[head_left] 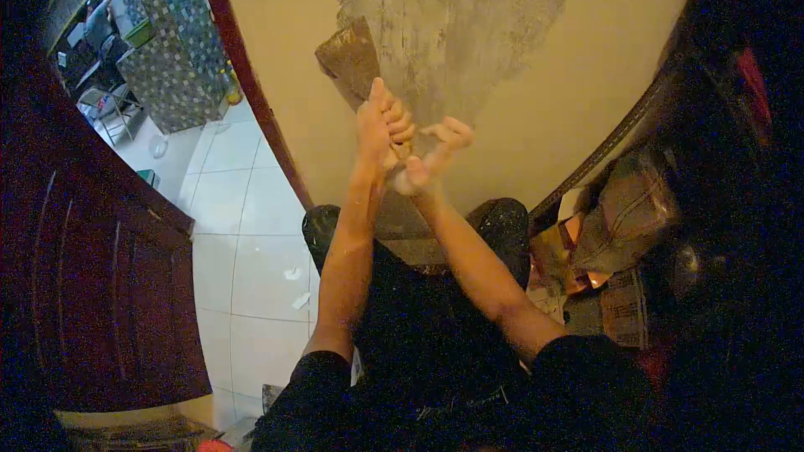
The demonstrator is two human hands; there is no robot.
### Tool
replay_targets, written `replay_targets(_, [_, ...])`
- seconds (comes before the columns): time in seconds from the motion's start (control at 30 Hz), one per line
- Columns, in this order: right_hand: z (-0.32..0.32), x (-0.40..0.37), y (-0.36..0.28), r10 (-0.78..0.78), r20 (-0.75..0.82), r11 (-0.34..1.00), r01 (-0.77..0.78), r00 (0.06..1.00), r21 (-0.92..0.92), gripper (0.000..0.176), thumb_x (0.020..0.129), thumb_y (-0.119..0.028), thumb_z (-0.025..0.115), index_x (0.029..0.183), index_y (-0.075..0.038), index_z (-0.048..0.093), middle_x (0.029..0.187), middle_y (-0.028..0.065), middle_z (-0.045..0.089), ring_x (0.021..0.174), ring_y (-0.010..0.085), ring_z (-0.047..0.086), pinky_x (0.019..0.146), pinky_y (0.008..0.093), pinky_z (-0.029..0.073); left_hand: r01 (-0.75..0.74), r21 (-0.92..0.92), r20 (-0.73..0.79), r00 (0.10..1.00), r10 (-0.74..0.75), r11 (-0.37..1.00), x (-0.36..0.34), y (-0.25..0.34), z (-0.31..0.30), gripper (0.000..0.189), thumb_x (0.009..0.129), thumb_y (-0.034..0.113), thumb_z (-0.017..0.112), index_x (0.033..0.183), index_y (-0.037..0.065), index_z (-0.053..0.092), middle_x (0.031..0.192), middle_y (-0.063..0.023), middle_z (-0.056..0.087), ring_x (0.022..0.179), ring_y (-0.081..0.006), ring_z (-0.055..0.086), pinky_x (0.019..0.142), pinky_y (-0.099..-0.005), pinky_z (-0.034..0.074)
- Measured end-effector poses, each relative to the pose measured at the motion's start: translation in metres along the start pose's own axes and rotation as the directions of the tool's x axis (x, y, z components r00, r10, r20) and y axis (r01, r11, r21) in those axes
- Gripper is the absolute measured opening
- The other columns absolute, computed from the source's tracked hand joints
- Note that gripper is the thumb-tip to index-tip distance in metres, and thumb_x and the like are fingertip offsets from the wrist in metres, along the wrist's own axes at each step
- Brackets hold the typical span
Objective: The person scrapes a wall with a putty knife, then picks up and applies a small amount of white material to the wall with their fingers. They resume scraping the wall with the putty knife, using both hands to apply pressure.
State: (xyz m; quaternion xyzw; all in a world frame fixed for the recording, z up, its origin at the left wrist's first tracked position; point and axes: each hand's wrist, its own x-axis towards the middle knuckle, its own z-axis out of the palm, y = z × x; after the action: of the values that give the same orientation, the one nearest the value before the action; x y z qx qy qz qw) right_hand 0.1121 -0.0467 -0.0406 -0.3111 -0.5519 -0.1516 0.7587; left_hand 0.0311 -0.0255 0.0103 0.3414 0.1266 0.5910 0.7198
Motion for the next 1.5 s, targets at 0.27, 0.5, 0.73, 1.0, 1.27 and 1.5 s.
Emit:
replay_targets(0.27, [-0.015, -0.001, -0.015, -0.026, -0.068, 1.0, 0.026, 0.997, -0.008, 0.06, 0.08, -0.061, 0.044, 0.095, -0.003, 0.049, 0.099, 0.0159, 0.039, 0.094, 0.0272, 0.037, 0.086, 0.0445, 0.029, -0.026, 0.059, -0.111, 0.993, 0.032, 0.998, 0.008, 0.021, -0.003, 0.049, 0.095, 0.05, 0.045, 0.063, 0.019, 0.027, 0.051, 0.006, 0.024, 0.039, -0.0063, 0.02, 0.035, -0.0232, 0.017])
replay_targets(0.5, [-0.013, 0.009, -0.02, -0.016, -0.031, 0.997, 0.018, 0.999, 0.081, 0.058, 0.083, -0.056, 0.043, 0.098, -0.001, 0.046, 0.103, 0.0151, 0.035, 0.097, 0.0244, 0.035, 0.088, 0.0431, 0.029, -0.011, -0.04, 0.048, 0.999, 0.013, 0.999, 0.01, -0.001, -0.011, 0.047, 0.097, 0.051, 0.038, 0.062, 0.021, 0.033, 0.049, 0.0056, 0.028, 0.036, -0.0083, 0.022, 0.032, -0.0228, 0.017])
replay_targets(0.73, [0.001, 0.006, 0.001, -0.093, 0.059, 0.992, 0.097, 0.994, -0.076, 0.053, 0.079, -0.054, 0.046, 0.095, -0.003, 0.049, 0.096, 0.0169, 0.041, 0.093, 0.0295, 0.038, 0.083, 0.0448, 0.031, 0.047, 0.037, 0.036, 0.998, -0.048, 0.998, 0.005, -0.004, 0.001, 0.047, 0.097, 0.05, 0.039, 0.062, 0.021, 0.03, 0.049, 0.0064, 0.025, 0.037, -0.0072, 0.023, 0.032, -0.023, 0.016])
replay_targets(1.0, [0.001, 0.008, -0.008, -0.035, -0.015, 0.998, 0.036, 0.999, 0.042, 0.049, 0.08, -0.047, 0.045, 0.093, 0.0, 0.046, 0.098, 0.0171, 0.039, 0.094, 0.0285, 0.038, 0.085, 0.0438, 0.03, 0.021, -0.015, -0.017, 1.0, -0.021, 1.0, 0.003, -0.002, 0.011, 0.047, 0.095, 0.046, 0.05, 0.064, 0.018, 0.028, 0.052, 0.0066, 0.022, 0.04, -0.0055, 0.02, 0.036, -0.0235, 0.015])
replay_targets(1.27, [-0.017, 0.011, 0.002, -0.018, 0.041, 0.995, 0.013, 0.999, 0.102, 0.046, 0.078, -0.045, 0.048, 0.098, -0.003, 0.046, 0.101, 0.0145, 0.038, 0.102, 0.0272, 0.036, 0.089, 0.0422, 0.029, 0.001, 0.01, 0.008, 1.0, -0.002, 1.0, 0.006, -0.005, 0.003, 0.05, 0.093, 0.05, 0.05, 0.063, 0.018, 0.027, 0.052, 0.0062, 0.022, 0.04, -0.0055, 0.021, 0.035, -0.0228, 0.016])
replay_targets(1.5, [-0.005, 0.018, -0.008, -0.018, -0.003, 0.997, 0.019, 1.0, 0.069, 0.048, 0.075, -0.045, 0.051, 0.098, -0.003, 0.045, 0.1, 0.0141, 0.036, 0.099, 0.0257, 0.035, 0.088, 0.0404, 0.029, -0.013, 0.014, 0.032, 0.999, 0.012, 1.0, 0.011, -0.001, 0.003, 0.051, 0.095, 0.05, 0.047, 0.061, 0.018, 0.026, 0.051, 0.0065, 0.022, 0.039, -0.0056, 0.02, 0.036, -0.0224, 0.016])
